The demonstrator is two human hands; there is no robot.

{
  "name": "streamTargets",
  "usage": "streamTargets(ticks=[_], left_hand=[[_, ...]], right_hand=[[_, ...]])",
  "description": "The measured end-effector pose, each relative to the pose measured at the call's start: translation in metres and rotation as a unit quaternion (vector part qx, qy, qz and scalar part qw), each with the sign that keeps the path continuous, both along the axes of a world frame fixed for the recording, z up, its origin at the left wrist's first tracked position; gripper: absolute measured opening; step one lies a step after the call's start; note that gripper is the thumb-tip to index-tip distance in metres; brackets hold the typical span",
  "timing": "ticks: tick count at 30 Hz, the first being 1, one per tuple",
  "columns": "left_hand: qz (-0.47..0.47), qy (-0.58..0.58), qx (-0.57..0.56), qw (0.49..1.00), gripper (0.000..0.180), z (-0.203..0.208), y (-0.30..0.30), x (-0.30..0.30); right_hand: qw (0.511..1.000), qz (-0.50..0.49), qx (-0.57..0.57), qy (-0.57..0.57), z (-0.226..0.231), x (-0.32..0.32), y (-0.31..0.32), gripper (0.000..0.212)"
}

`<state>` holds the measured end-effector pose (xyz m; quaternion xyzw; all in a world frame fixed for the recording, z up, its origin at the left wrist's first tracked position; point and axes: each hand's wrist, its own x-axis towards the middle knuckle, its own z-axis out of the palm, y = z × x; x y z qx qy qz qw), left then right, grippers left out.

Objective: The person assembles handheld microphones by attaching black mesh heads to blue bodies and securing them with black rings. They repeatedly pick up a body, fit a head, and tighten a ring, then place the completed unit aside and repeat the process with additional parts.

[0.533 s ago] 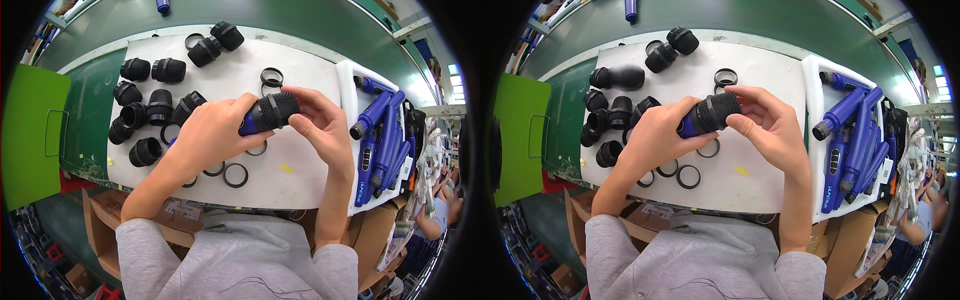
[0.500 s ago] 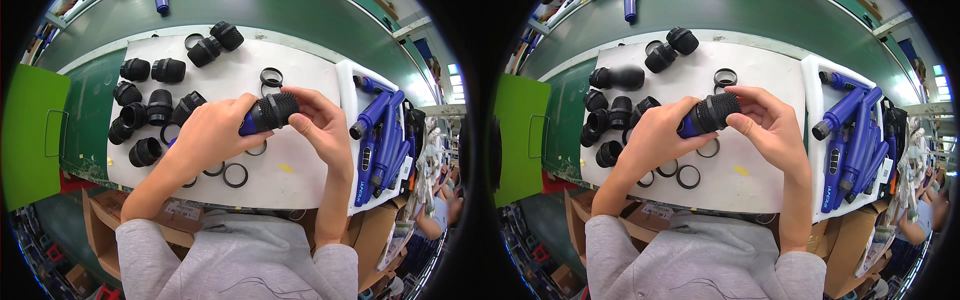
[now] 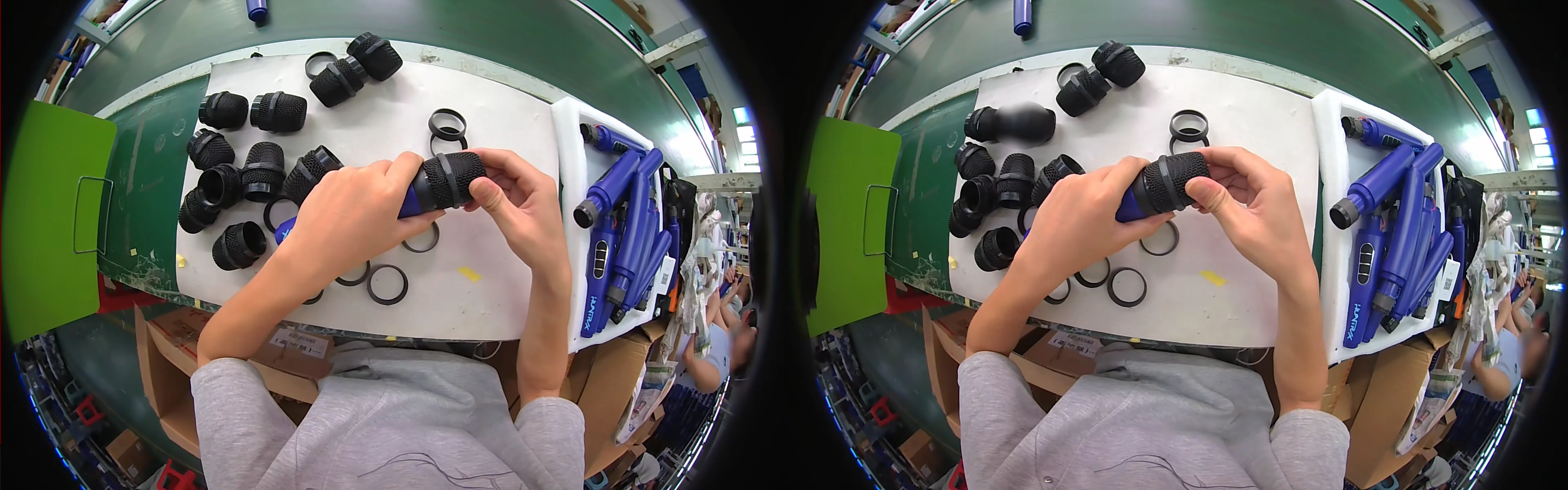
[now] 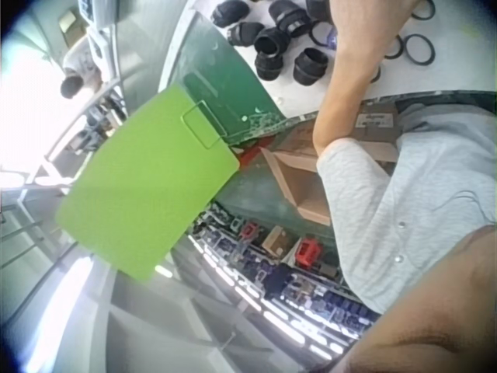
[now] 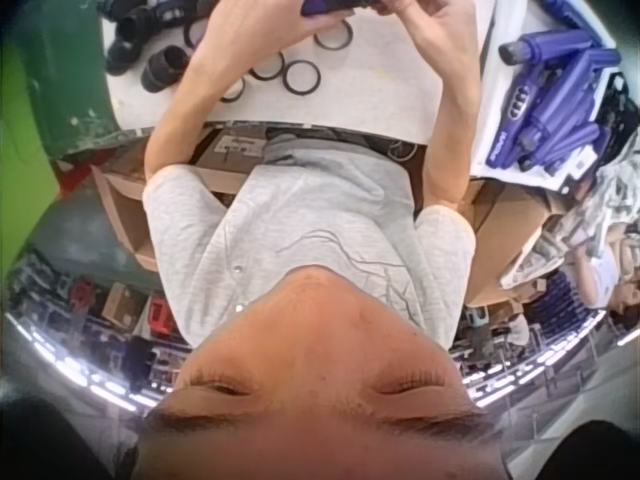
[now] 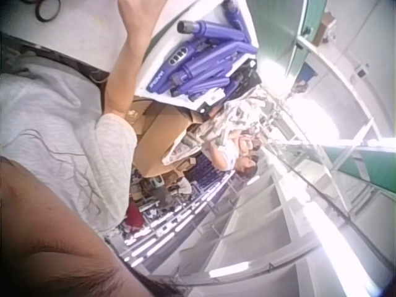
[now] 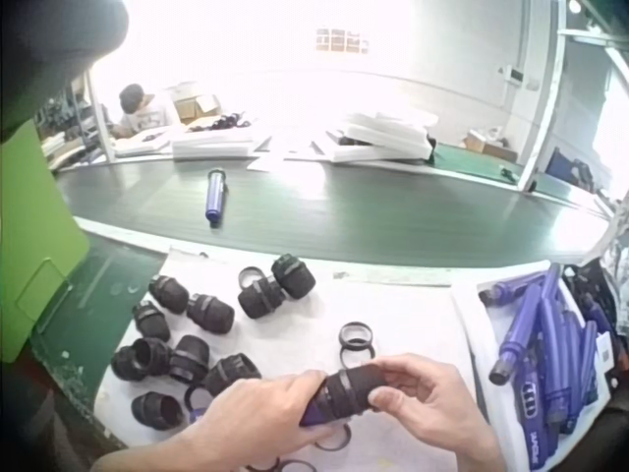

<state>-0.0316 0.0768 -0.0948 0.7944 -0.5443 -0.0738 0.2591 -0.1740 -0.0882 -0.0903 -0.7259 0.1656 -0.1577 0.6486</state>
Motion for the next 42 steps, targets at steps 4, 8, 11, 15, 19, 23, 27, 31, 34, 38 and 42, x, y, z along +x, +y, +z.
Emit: streamTargets(ticks=[4, 8, 11, 15, 19, 23, 27, 31, 34, 38, 42], left_hand=[[-0.003, 0.003, 0.013, 1.000, 0.048, -0.001, -0.001, 0.000], [-0.003, 0.015, 0.022, 1.000, 0.048, -0.002, -0.002, 0.000], [-0.004, 0.025, 0.029, 0.999, 0.049, -0.002, -0.002, -0.001], [-0.006, 0.103, 0.011, 0.995, 0.047, 0.008, -0.003, 0.001], [-0.020, 0.175, 0.015, 0.984, 0.046, 0.018, -0.002, 0.000], [-0.058, 0.239, 0.009, 0.969, 0.045, 0.017, -0.001, 0.003], [-0.067, 0.263, 0.052, 0.961, 0.041, 0.027, -0.002, 0.008], [-0.071, 0.379, 0.094, 0.918, 0.037, 0.029, -0.002, 0.017], [-0.081, 0.459, 0.118, 0.877, 0.037, 0.032, -0.003, 0.019], [-0.094, 0.490, 0.091, 0.862, 0.040, 0.027, -0.003, 0.014], [-0.090, 0.473, 0.103, 0.870, 0.042, 0.029, -0.004, 0.015]], right_hand=[[1.000, -0.021, -0.012, 0.012, -0.003, 0.001, 0.000, 0.038], [0.999, -0.033, -0.006, 0.029, -0.003, 0.001, 0.001, 0.040], [0.998, -0.036, 0.003, 0.043, 0.001, 0.001, 0.001, 0.041], [0.999, -0.051, 0.017, -0.010, 0.002, 0.004, 0.008, 0.039], [0.998, -0.041, -0.012, -0.036, 0.009, 0.003, 0.009, 0.035], [1.000, 0.017, 0.019, -0.012, 0.014, -0.004, 0.004, 0.033], [0.999, 0.030, 0.007, -0.028, 0.012, -0.006, 0.004, 0.032], [0.993, 0.074, -0.032, -0.084, 0.015, -0.006, 0.002, 0.034], [0.991, 0.081, -0.015, -0.102, 0.017, -0.012, -0.001, 0.037], [0.990, 0.095, -0.009, -0.106, 0.017, -0.011, -0.006, 0.039], [0.992, 0.091, -0.010, -0.091, 0.014, -0.011, -0.004, 0.039]])
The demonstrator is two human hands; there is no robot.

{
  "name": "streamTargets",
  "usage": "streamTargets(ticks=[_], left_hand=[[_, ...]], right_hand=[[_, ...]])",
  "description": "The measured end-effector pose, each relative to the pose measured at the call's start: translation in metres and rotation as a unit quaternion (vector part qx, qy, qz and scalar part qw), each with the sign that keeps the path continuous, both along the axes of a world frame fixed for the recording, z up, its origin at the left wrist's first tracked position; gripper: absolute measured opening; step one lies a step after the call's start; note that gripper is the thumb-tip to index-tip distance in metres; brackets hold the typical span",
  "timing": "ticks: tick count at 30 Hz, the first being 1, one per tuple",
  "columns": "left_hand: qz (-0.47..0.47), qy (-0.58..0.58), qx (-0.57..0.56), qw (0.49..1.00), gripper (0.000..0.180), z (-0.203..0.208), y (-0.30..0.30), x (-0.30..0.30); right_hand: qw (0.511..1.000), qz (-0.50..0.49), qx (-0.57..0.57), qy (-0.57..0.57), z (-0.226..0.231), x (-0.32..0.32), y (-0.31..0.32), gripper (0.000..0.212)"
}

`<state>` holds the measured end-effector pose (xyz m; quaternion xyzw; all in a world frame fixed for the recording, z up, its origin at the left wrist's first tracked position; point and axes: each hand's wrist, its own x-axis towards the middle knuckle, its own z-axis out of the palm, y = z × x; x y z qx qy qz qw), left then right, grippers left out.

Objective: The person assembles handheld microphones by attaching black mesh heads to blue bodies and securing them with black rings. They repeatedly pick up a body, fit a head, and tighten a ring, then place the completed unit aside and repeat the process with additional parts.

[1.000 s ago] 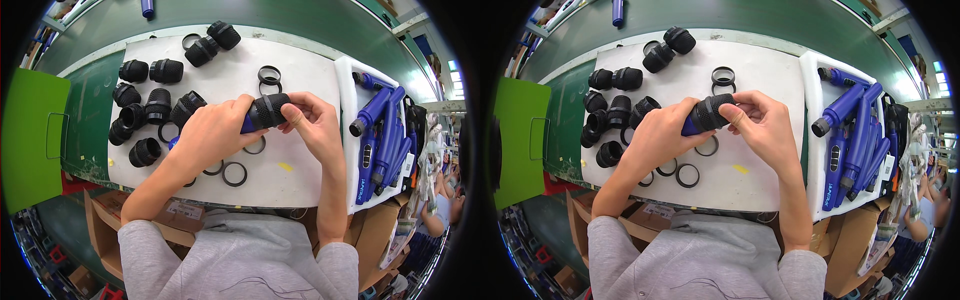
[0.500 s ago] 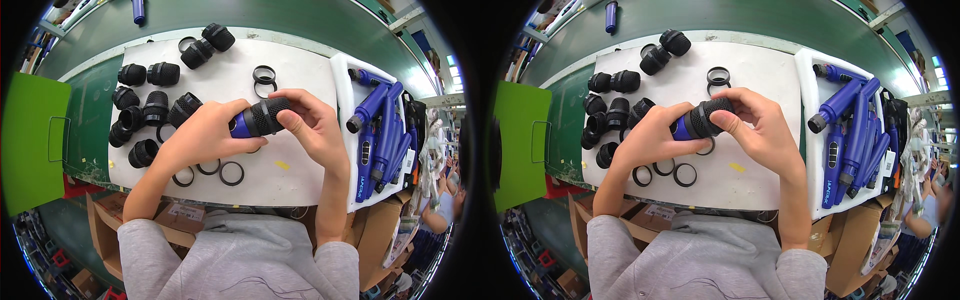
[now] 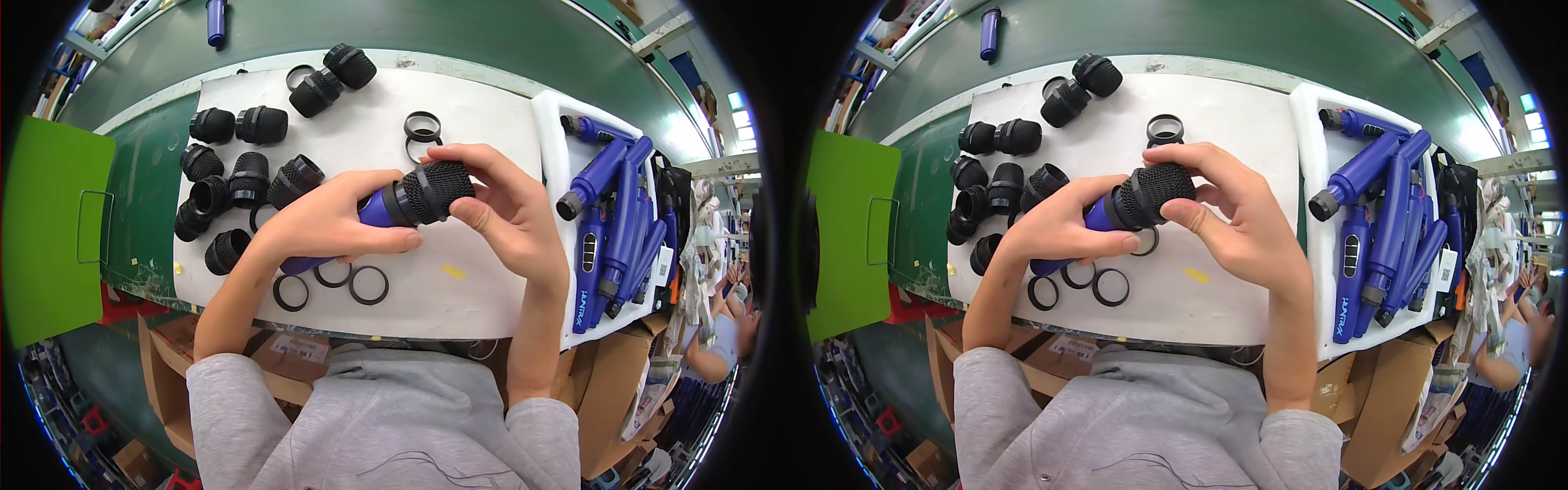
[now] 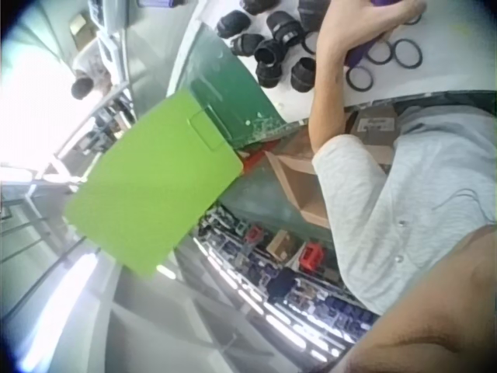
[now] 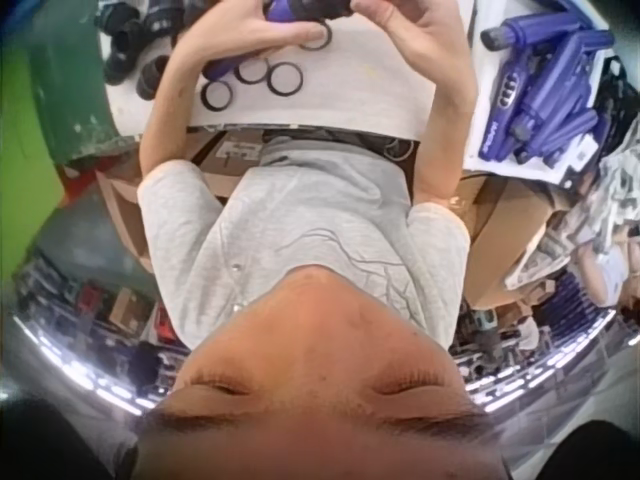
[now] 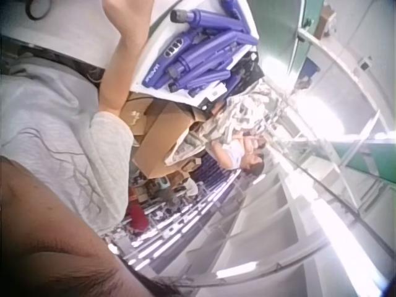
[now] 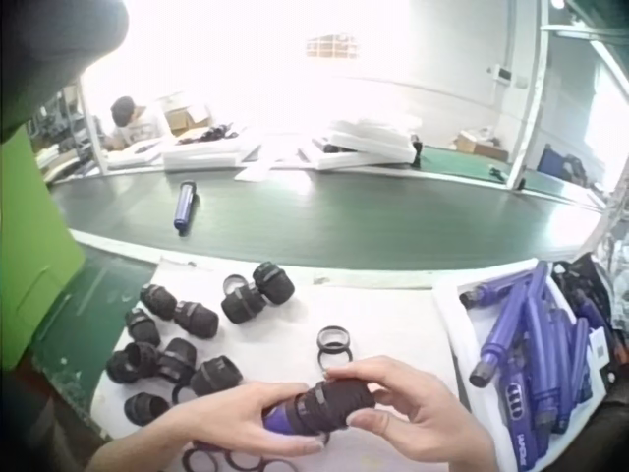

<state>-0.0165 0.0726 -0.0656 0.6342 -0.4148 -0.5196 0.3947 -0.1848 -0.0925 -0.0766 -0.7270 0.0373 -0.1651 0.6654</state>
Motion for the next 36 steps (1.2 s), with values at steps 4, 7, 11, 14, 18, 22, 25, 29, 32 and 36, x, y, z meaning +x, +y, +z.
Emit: streamTargets(ticks=[4, 7, 11, 14, 18, 22, 25, 29, 32, 36], left_hand=[[0.006, -0.017, 0.015, 1.000, 0.044, 0.001, 0.000, -0.001], [0.016, -0.056, -0.045, 0.997, 0.045, -0.009, 0.001, -0.005], [0.018, -0.059, 0.028, 0.998, 0.044, 0.005, -0.002, -0.002], [0.012, -0.097, 0.007, 0.995, 0.044, -0.002, -0.001, -0.002], [0.021, -0.120, -0.034, 0.992, 0.042, -0.009, 0.001, -0.008], [0.030, -0.153, -0.049, 0.987, 0.040, -0.004, 0.000, -0.010], [0.031, -0.169, -0.062, 0.983, 0.041, -0.006, 0.000, -0.009], [0.046, -0.179, -0.098, 0.978, 0.045, -0.004, 0.001, -0.011], [0.054, -0.137, -0.053, 0.988, 0.048, 0.001, 0.000, -0.012], [0.066, -0.172, -0.058, 0.981, 0.041, -0.004, 0.000, -0.009]], right_hand=[[0.999, -0.002, -0.034, -0.015, -0.001, 0.002, -0.001, 0.040], [0.999, -0.008, -0.040, -0.015, -0.002, 0.002, 0.001, 0.039], [0.998, -0.041, -0.043, -0.009, -0.002, 0.006, 0.006, 0.038], [0.998, -0.046, -0.039, 0.002, -0.007, 0.007, 0.007, 0.037], [0.999, -0.039, -0.013, 0.008, -0.002, 0.005, 0.007, 0.036], [0.999, -0.032, 0.002, -0.001, -0.002, 0.004, 0.006, 0.036], [0.999, -0.034, 0.000, 0.003, -0.004, 0.004, 0.006, 0.036], [0.999, -0.038, -0.008, 0.004, -0.003, 0.004, 0.007, 0.036], [0.999, -0.047, -0.020, 0.002, -0.002, 0.005, 0.009, 0.036], [0.997, -0.037, -0.060, -0.012, -0.003, 0.006, 0.005, 0.037]])
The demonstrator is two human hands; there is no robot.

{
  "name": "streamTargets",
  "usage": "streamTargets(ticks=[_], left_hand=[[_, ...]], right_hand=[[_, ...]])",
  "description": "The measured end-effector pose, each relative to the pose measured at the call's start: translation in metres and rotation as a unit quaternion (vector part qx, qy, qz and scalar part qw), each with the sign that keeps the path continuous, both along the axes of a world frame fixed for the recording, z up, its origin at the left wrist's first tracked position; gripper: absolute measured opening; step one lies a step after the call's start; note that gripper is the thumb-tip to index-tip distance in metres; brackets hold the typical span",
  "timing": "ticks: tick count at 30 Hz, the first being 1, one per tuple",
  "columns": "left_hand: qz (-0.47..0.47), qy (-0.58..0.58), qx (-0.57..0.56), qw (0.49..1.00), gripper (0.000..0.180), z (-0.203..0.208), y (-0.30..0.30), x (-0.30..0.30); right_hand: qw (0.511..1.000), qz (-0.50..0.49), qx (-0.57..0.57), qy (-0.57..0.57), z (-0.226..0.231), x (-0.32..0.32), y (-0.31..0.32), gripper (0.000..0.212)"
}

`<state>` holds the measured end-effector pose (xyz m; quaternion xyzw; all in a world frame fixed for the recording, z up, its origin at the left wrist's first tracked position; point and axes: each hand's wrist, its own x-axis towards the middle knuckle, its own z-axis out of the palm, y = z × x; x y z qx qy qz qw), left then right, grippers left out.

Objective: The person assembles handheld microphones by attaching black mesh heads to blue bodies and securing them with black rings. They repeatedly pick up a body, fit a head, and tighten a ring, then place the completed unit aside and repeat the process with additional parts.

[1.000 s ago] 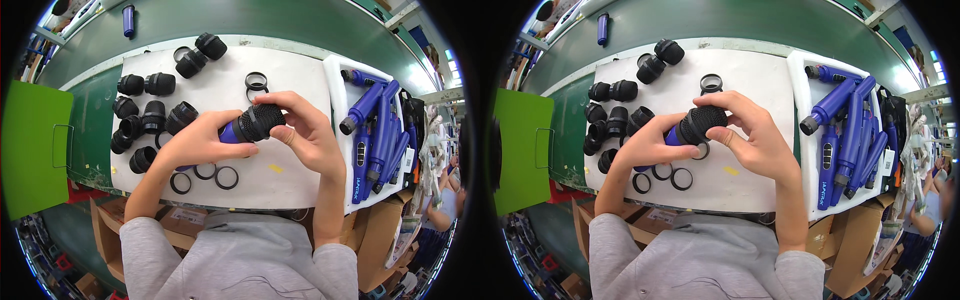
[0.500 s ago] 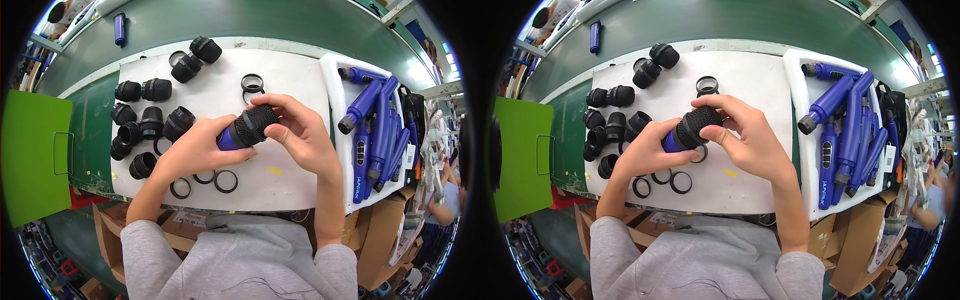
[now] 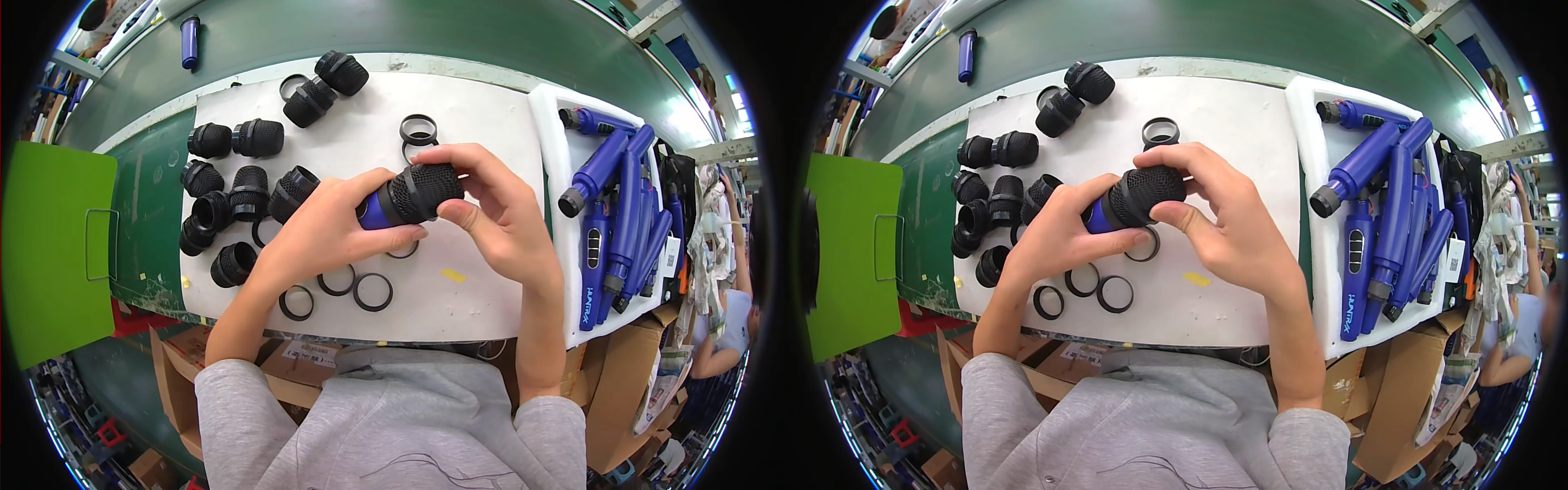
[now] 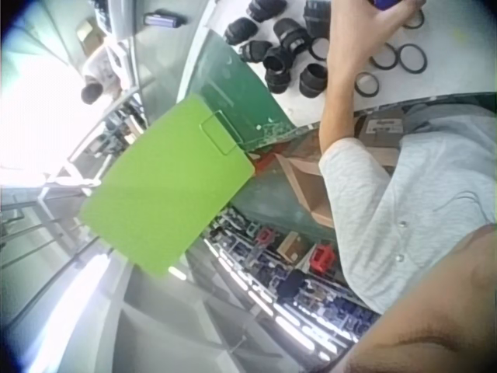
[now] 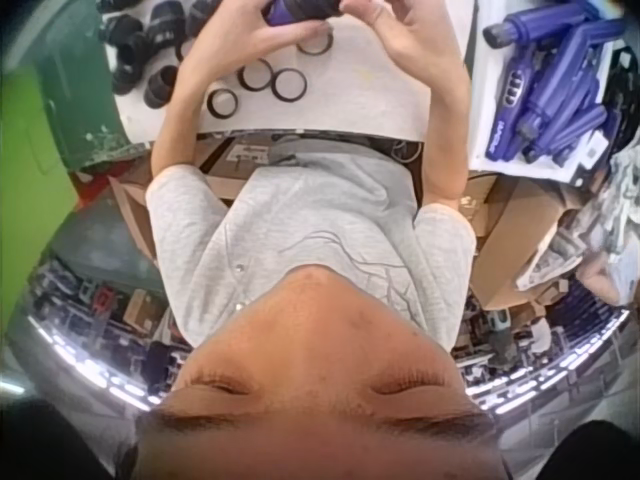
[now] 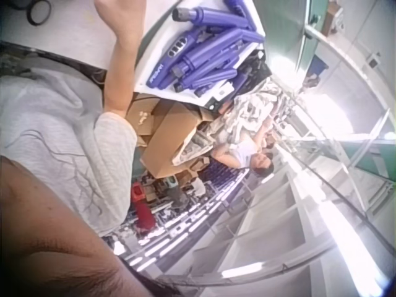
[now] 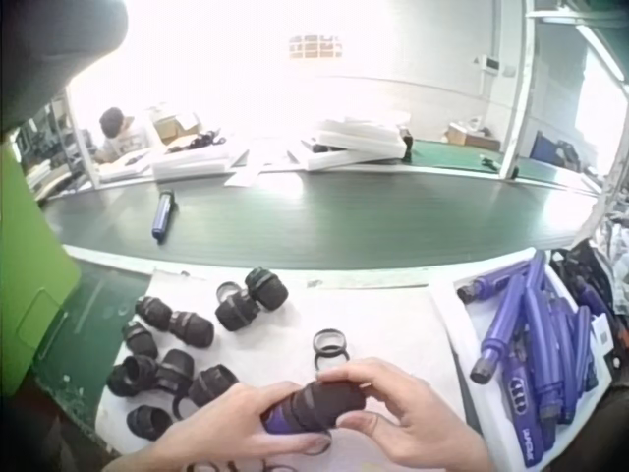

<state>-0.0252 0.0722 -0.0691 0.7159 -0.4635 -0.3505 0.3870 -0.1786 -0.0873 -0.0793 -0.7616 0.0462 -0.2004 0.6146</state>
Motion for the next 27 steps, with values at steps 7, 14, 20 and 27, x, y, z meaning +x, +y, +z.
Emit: streamTargets(ticks=[7, 14, 20, 27], left_hand=[[-0.006, -0.012, -0.022, 1.000, 0.043, -0.007, 0.002, -0.001], [-0.003, -0.075, -0.016, 0.997, 0.041, -0.005, 0.002, -0.004], [0.002, -0.119, -0.016, 0.993, 0.046, -0.012, 0.002, -0.003], [0.000, -0.128, -0.039, 0.991, 0.050, -0.010, 0.002, -0.004]], right_hand=[[1.000, 0.012, 0.005, -0.005, -0.004, 0.000, -0.001, 0.039], [0.999, 0.019, 0.032, 0.001, -0.005, 0.000, -0.004, 0.038], [0.999, 0.011, 0.036, 0.014, -0.007, 0.001, -0.001, 0.037], [0.998, 0.004, 0.054, 0.025, -0.008, 0.003, 0.001, 0.037]])
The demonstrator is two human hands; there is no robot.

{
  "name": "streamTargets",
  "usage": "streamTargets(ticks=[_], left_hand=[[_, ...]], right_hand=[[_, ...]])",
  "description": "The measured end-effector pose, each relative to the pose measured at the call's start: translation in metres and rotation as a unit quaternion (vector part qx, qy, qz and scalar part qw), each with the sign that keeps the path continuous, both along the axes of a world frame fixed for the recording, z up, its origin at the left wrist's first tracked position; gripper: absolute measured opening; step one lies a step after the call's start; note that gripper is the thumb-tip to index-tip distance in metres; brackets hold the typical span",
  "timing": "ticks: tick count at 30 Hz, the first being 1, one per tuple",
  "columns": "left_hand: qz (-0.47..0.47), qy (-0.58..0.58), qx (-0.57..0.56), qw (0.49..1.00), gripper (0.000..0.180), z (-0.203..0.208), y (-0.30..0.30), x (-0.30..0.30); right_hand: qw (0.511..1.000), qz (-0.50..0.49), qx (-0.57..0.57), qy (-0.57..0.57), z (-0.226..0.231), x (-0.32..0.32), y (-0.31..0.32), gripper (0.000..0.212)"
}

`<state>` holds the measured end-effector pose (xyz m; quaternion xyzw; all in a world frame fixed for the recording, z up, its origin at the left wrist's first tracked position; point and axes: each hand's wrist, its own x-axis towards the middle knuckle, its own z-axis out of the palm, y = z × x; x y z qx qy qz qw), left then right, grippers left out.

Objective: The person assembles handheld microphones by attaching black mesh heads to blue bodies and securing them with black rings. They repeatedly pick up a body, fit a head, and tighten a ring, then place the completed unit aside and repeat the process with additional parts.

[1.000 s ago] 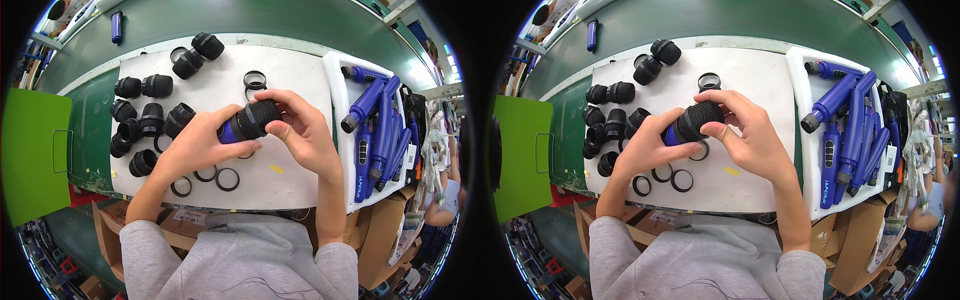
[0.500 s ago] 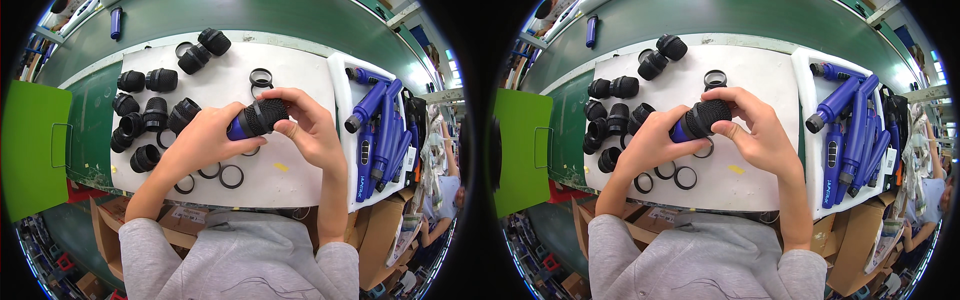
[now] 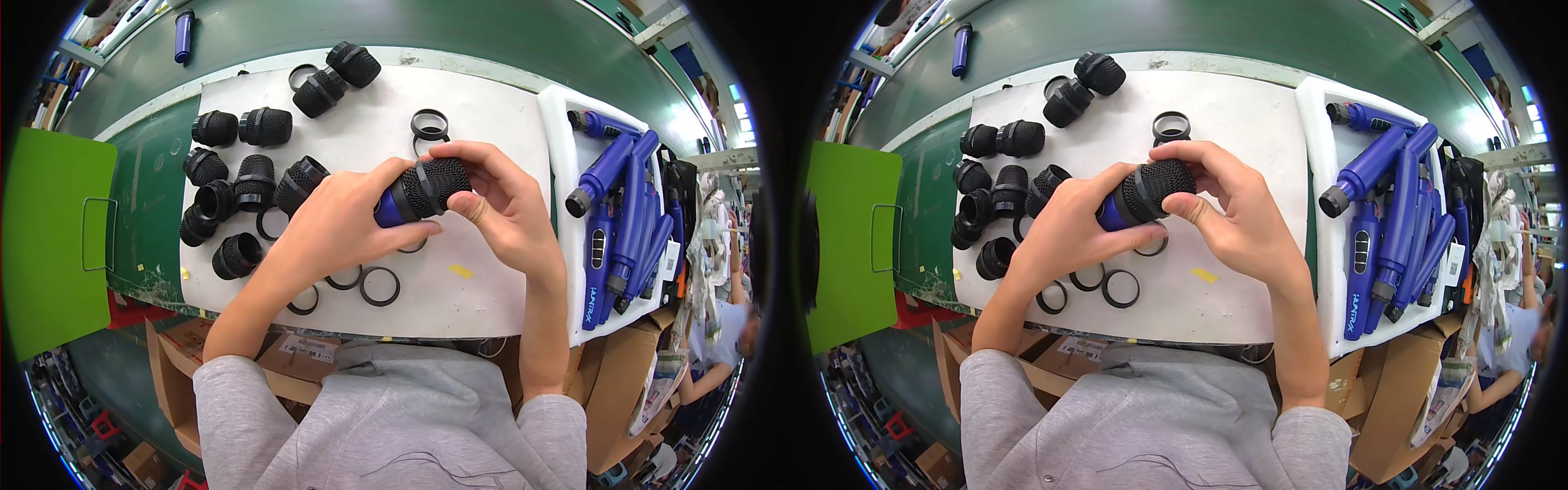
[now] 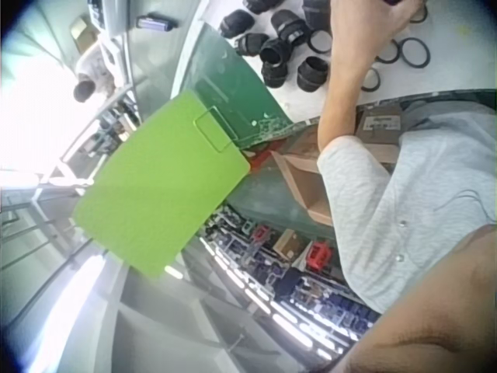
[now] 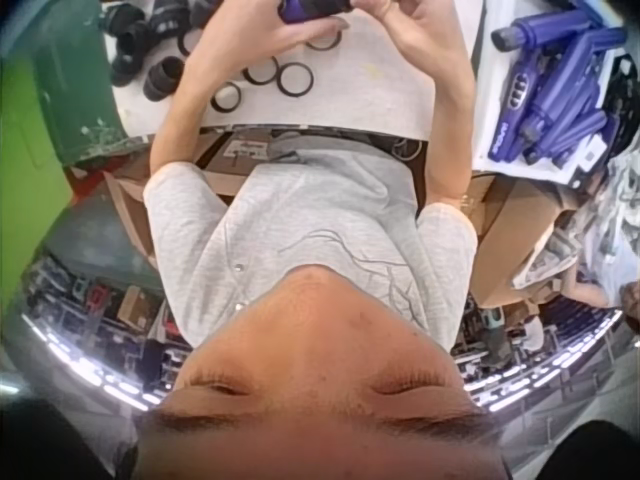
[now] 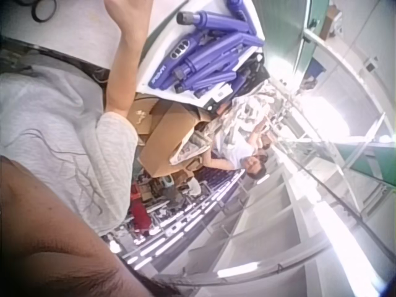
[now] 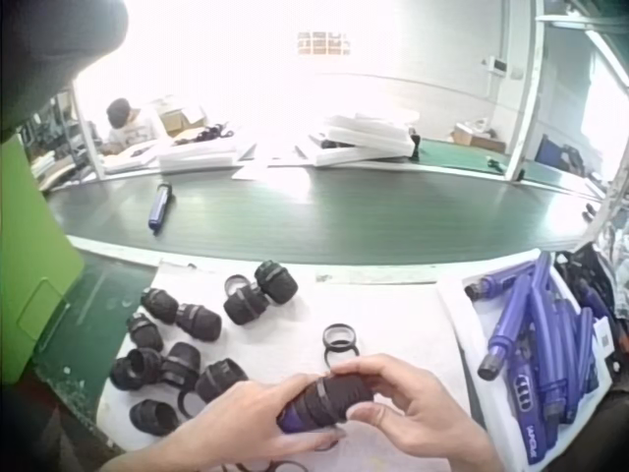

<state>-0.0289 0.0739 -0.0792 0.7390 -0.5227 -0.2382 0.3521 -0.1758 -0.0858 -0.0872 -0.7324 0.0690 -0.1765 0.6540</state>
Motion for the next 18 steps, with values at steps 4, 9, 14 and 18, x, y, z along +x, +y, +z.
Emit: streamTargets(ticks=[4, 9, 14, 18], left_hand=[[0.017, -0.020, 0.020, 0.999, 0.048, -0.0024, -0.0001, -0.0020], [0.022, -0.073, 0.017, 0.997, 0.046, -0.0038, -0.0005, -0.0031], [0.029, -0.110, 0.018, 0.993, 0.047, -0.0050, 0.0001, -0.0043], [0.035, -0.121, 0.031, 0.992, 0.047, -0.0051, 0.0004, -0.0058]], right_hand=[[1.000, -0.006, 0.001, 0.001, -0.0007, 0.0001, 0.0005, 0.036], [1.000, -0.017, 0.000, 0.006, -0.0041, 0.0008, 0.0018, 0.035], [0.999, -0.028, -0.014, 0.017, -0.0042, 0.0013, 0.0022, 0.034], [0.999, -0.030, -0.016, 0.029, -0.0035, 0.0011, 0.0025, 0.034]])
